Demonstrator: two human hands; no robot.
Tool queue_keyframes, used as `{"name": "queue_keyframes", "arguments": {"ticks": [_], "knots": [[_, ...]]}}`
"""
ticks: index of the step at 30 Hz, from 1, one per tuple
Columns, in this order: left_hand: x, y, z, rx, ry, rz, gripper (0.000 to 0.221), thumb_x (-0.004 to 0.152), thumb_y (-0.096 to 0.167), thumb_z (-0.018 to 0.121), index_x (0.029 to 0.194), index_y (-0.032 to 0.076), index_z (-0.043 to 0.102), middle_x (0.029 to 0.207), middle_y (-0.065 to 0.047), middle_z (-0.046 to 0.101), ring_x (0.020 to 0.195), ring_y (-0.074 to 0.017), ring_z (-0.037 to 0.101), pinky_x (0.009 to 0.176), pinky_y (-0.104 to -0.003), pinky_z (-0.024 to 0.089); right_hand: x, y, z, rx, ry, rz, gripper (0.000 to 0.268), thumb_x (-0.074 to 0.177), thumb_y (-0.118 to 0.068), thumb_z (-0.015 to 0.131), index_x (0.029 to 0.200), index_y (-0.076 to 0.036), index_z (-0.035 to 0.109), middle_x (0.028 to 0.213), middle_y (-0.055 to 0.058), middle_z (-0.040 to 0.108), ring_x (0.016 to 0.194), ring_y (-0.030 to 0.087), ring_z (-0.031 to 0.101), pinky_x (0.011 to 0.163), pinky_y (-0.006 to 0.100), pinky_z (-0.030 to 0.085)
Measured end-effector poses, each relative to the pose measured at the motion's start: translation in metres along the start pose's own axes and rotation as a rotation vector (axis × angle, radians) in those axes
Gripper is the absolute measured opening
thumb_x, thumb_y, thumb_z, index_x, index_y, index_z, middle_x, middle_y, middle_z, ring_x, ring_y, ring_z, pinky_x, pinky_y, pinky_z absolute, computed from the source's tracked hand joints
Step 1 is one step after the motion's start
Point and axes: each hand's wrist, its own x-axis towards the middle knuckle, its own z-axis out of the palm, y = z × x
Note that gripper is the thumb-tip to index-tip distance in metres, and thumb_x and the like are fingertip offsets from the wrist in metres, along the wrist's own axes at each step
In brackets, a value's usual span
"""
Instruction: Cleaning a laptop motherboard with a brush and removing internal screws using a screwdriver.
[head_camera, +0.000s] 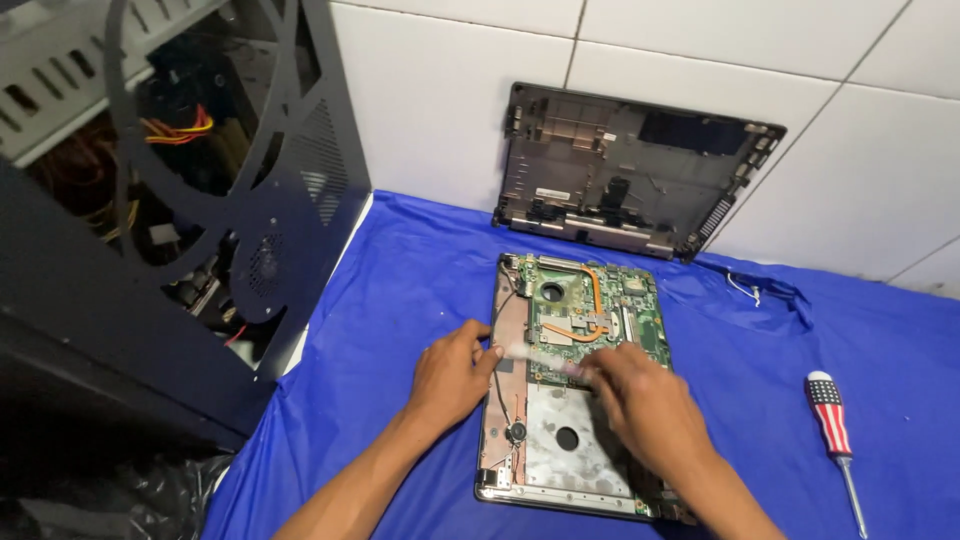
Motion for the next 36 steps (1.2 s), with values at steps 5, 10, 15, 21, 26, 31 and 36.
{"name": "queue_keyframes", "arguments": {"ticks": [5, 10, 15, 21, 26, 31, 36], "knots": [[-0.001, 0.001, -0.001, -0.017, 0.016, 0.0, 0.031, 0.096, 0.031, 0.065, 0.12, 0.011, 0.064, 0.084, -0.005, 0.075, 0.08, -0.0328, 0.072, 0.071, -0.053, 0.053, 0.001, -0.028, 0.017, -0.181, -0.022, 0.035, 0.033, 0.094, -0.021, 0.06, 0.126, -0.029, 0.059, 0.11, 0.006, 0.064, 0.072, 0.04, 0.073, 0.059, 0.058, 0.061], [-0.002, -0.001, 0.003, 0.007, 0.036, -0.008, 0.03, 0.095, 0.033, 0.063, 0.118, 0.014, 0.064, 0.084, -0.004, 0.075, 0.085, -0.039, 0.071, 0.072, -0.058, 0.05, -0.027, -0.058, 0.059, -0.493, -0.204, -0.07, 0.041, 0.09, -0.012, 0.052, 0.13, -0.012, 0.044, 0.121, 0.014, 0.05, 0.066, 0.044, 0.076, 0.048, 0.061, 0.058], [0.0, -0.001, 0.002, 0.02, 0.034, -0.021, 0.031, 0.093, 0.033, 0.063, 0.119, 0.015, 0.064, 0.086, -0.004, 0.076, 0.088, -0.0397, 0.07, 0.075, -0.057, 0.05, 0.024, -0.056, 0.07, -0.524, 0.066, -0.083, 0.018, 0.093, -0.015, 0.06, 0.109, -0.006, 0.06, 0.098, 0.015, 0.06, 0.058, 0.037, 0.074, 0.04, 0.048, 0.057], [0.0, -0.001, 0.002, 0.018, 0.023, -0.006, 0.032, 0.095, 0.035, 0.062, 0.119, 0.013, 0.064, 0.088, -0.006, 0.077, 0.088, -0.0388, 0.071, 0.073, -0.057, 0.051, 0.019, -0.072, 0.038, -0.321, -0.169, -0.082, 0.013, 0.102, -0.007, 0.047, 0.106, 0.0, 0.058, 0.092, 0.014, 0.059, 0.062, 0.04, 0.072, 0.05, 0.053, 0.062], [-0.002, 0.008, -0.004, -0.002, 0.001, -0.042, 0.031, 0.098, 0.033, 0.059, 0.12, 0.013, 0.064, 0.088, -0.007, 0.076, 0.082, -0.0356, 0.072, 0.072, -0.055, 0.053, 0.009, -0.067, 0.025, -0.279, -0.185, -0.02, 0.019, 0.095, -0.016, 0.052, 0.113, -0.011, 0.057, 0.098, 0.013, 0.059, 0.075, 0.05, 0.07, 0.062, 0.065, 0.057], [-0.002, 0.011, -0.006, -0.044, -0.007, -0.021, 0.026, 0.101, 0.025, 0.057, 0.12, 0.009, 0.066, 0.093, -0.01, 0.078, 0.078, -0.0294, 0.076, 0.074, -0.051, 0.06, 0.002, -0.06, 0.03, -0.266, -0.095, -0.078, 0.023, 0.102, -0.016, 0.043, 0.118, -0.006, 0.056, 0.1, 0.015, 0.06, 0.061, 0.042, 0.072, 0.046, 0.055, 0.061], [-0.002, 0.007, -0.003, 0.004, 0.008, -0.019, 0.031, 0.097, 0.025, 0.056, 0.122, 0.01, 0.065, 0.086, -0.008, 0.077, 0.08, -0.0344, 0.074, 0.077, -0.056, 0.055, 0.017, -0.071, 0.003, -0.268, -0.177, 0.011, 0.017, 0.09, 0.009, 0.054, 0.094, -0.005, 0.063, 0.085, 0.013, 0.064, 0.068, 0.039, 0.071, 0.059, 0.053, 0.062]]}}
